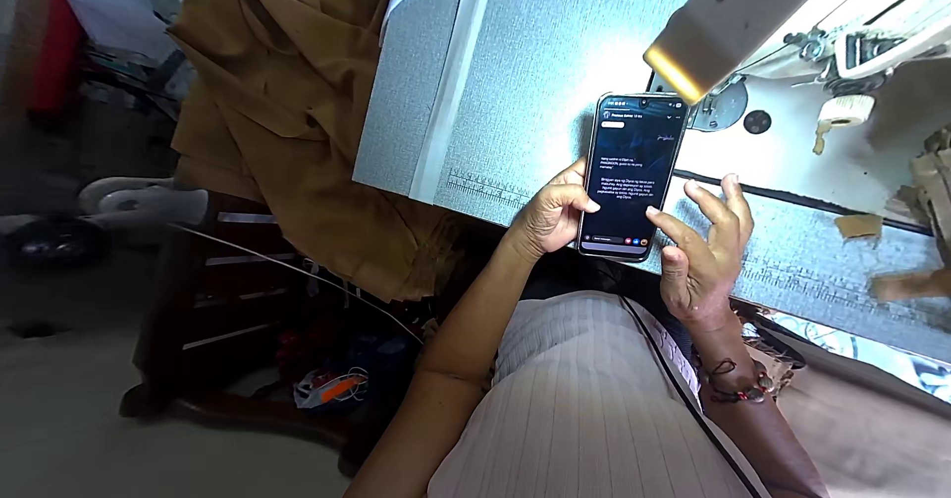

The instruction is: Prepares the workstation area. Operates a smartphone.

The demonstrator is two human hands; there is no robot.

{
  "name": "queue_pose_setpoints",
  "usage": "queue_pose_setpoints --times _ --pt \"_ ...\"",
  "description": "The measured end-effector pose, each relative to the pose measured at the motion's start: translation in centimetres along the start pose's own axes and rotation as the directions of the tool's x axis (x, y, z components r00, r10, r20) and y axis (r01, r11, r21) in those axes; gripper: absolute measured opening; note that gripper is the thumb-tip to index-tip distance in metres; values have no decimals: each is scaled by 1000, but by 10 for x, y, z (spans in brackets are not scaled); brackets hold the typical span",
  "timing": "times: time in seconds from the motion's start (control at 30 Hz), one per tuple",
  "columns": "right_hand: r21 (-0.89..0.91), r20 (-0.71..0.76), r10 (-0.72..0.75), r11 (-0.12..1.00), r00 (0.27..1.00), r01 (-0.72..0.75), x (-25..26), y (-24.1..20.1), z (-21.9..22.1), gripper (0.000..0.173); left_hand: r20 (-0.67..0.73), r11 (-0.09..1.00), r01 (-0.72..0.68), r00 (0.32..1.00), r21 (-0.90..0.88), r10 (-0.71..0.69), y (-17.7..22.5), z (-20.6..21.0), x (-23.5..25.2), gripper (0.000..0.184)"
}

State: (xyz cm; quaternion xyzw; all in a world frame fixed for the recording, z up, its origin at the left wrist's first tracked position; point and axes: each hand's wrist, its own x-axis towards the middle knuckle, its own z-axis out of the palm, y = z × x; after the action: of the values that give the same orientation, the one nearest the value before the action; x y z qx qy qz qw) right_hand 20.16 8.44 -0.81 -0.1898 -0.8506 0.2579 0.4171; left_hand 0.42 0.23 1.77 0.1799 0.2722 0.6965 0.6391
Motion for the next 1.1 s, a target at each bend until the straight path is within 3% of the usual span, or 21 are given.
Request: queue_pose_setpoints --times 0.87,1.1 --pt "10 5 -5 1000 1000 5 1 0 0 52 13 1000 -9 1000 -18 9 -1 -2 -1 44" --pt "17 5 -3 1000 1000 3 0 0 0 52 -34 998 -8 999 60 10 -1 1 -1 48"
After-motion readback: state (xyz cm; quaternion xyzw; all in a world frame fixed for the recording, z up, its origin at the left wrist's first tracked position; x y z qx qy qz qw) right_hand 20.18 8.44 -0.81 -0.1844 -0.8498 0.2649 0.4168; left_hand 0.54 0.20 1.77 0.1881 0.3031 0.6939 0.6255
